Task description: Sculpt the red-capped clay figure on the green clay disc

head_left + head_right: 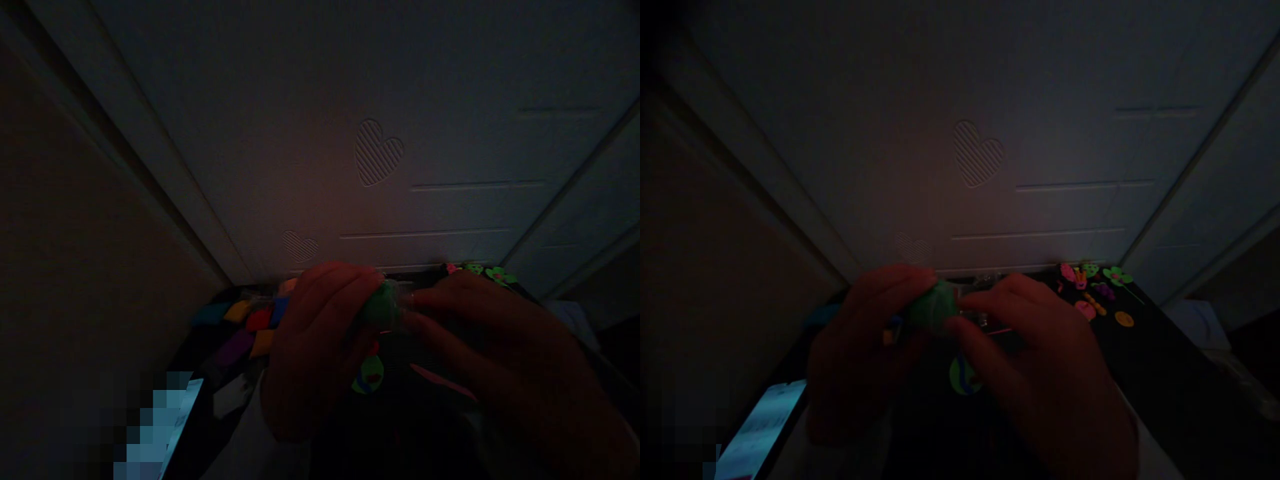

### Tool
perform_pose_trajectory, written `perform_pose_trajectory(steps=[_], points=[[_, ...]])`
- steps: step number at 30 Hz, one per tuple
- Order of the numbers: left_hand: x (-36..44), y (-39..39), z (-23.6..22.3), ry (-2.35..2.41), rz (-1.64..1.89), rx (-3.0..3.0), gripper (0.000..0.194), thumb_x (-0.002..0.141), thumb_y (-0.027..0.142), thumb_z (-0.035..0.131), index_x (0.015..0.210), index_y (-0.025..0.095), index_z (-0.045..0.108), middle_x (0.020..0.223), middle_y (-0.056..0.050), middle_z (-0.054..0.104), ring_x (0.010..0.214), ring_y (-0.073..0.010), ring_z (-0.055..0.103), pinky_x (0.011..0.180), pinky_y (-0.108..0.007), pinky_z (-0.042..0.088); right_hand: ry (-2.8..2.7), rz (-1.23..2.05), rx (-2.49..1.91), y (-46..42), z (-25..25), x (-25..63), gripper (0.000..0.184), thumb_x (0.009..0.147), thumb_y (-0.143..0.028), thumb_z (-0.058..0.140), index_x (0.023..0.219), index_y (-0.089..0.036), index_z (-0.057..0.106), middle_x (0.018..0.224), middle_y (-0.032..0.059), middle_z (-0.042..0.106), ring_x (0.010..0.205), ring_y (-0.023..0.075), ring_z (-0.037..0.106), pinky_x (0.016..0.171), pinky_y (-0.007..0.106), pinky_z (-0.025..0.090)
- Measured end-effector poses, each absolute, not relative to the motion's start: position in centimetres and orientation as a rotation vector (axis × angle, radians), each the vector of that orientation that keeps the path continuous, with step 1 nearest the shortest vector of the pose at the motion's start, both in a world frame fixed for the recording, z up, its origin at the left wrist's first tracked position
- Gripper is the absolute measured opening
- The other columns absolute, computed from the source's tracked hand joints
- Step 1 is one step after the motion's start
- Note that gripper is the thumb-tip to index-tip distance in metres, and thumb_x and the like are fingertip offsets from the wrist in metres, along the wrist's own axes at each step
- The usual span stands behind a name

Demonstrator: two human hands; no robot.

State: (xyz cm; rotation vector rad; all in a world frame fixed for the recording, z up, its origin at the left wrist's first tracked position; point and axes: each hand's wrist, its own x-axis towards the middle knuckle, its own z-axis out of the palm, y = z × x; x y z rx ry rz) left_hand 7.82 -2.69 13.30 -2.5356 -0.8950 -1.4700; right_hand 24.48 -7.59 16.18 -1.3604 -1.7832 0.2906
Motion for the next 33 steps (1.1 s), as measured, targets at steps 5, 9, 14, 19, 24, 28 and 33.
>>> perform_pose_trajectory(steps=[5, 9, 14, 19, 24, 28, 33], points=[[7.7, -2.7, 13.0, -0.863, -1.309, -2.477, 0.033, 0.077, 0.011, 0.06, 0.109, 0.012, 0.053, 0.106, -0.005, 0.059, 0.105, -0.014, 0.048, 0.097, -0.026, 0.038, -1.846, 0.486, -1.409, -6.5, 16.0, 24.8, 0.011, 0.076, -0.033, 0.062, 0.085, -0.026, 0.064, 0.069, -0.0044, 0.056, 0.063, 0.0089, 0.052, 0.058, 0.023, 0.041], [7.9, -2.7, 12.7, -0.85, -1.233, -2.469, 0.032, 0.079, 0.012, 0.058, 0.11, 0.01, 0.053, 0.107, -0.006, 0.059, 0.106, -0.0156, 0.047, 0.098, -0.028, 0.037, -1.866, 0.507, -1.415, -5.6, 15.6, 24.8, 0.009, 0.076, -0.033, 0.061, 0.074, -0.024, 0.063, 0.064, -0.0049, 0.053, 0.059, 0.0085, 0.048, 0.057, 0.023, 0.037], [8.1, -2.3, 12.5, -0.877, -1.196, -2.455, 0.033, 0.078, 0.012, 0.059, 0.111, 0.01, 0.054, 0.107, -0.005, 0.059, 0.106, -0.0144, 0.047, 0.099, -0.026, 0.037, -1.884, 0.458, -1.434, -4.9, 15.4, 24.6, 0.021, 0.074, -0.031, 0.062, 0.058, -0.02, 0.054, 0.055, -0.0064, 0.043, 0.051, 0.0068, 0.038, 0.051, 0.023, 0.031], [8.2, -2.4, 12.6, -0.905, -1.207, -2.46, 0.032, 0.078, 0.012, 0.059, 0.11, 0.012, 0.054, 0.106, -0.004, 0.059, 0.104, -0.0132, 0.048, 0.097, -0.024, 0.038, -1.889, 0.519, -1.406, -4.7, 15.3, 24.7, 0.022, 0.073, -0.025, 0.062, 0.056, -0.018, 0.049, 0.053, -0.0072, 0.037, 0.05, 0.0059, 0.035, 0.049, 0.021, 0.029], [8.1, -2.5, 12.8, -0.909, -1.211, -2.476, 0.03, 0.079, 0.013, 0.058, 0.109, 0.012, 0.055, 0.106, -0.004, 0.059, 0.103, -0.0131, 0.049, 0.096, -0.024, 0.039, -1.891, 0.608, -1.368, -4.5, 15.2, 24.8, 0.024, 0.074, -0.024, 0.06, 0.055, -0.018, 0.047, 0.054, -0.0074, 0.035, 0.049, 0.0055, 0.034, 0.046, 0.021, 0.027], [8.0, -2.4, 12.9, -0.901, -1.216, -2.458, 0.029, 0.078, 0.013, 0.059, 0.107, 0.011, 0.056, 0.104, -0.004, 0.06, 0.101, -0.0124, 0.049, 0.096, -0.023, 0.038, -1.872, 0.534, -1.379, -4.5, 15.1, 24.6, 0.022, 0.074, -0.027, 0.062, 0.057, -0.018, 0.051, 0.054, -0.0071, 0.039, 0.05, 0.0057, 0.035, 0.046, 0.021, 0.026], [8.0, -2.1, 12.7, -0.91, -1.185, -2.452, 0.03, 0.079, 0.013, 0.058, 0.108, 0.011, 0.055, 0.104, -0.005, 0.06, 0.102, -0.0148, 0.05, 0.094, -0.027, 0.041, -1.9, 0.49, -1.39, -4.3, 14.8, 24.4, 0.024, 0.076, -0.03, 0.06, 0.058, -0.018, 0.052, 0.056, -0.0062, 0.043, 0.052, 0.0059, 0.039, 0.049, 0.022, 0.028]])
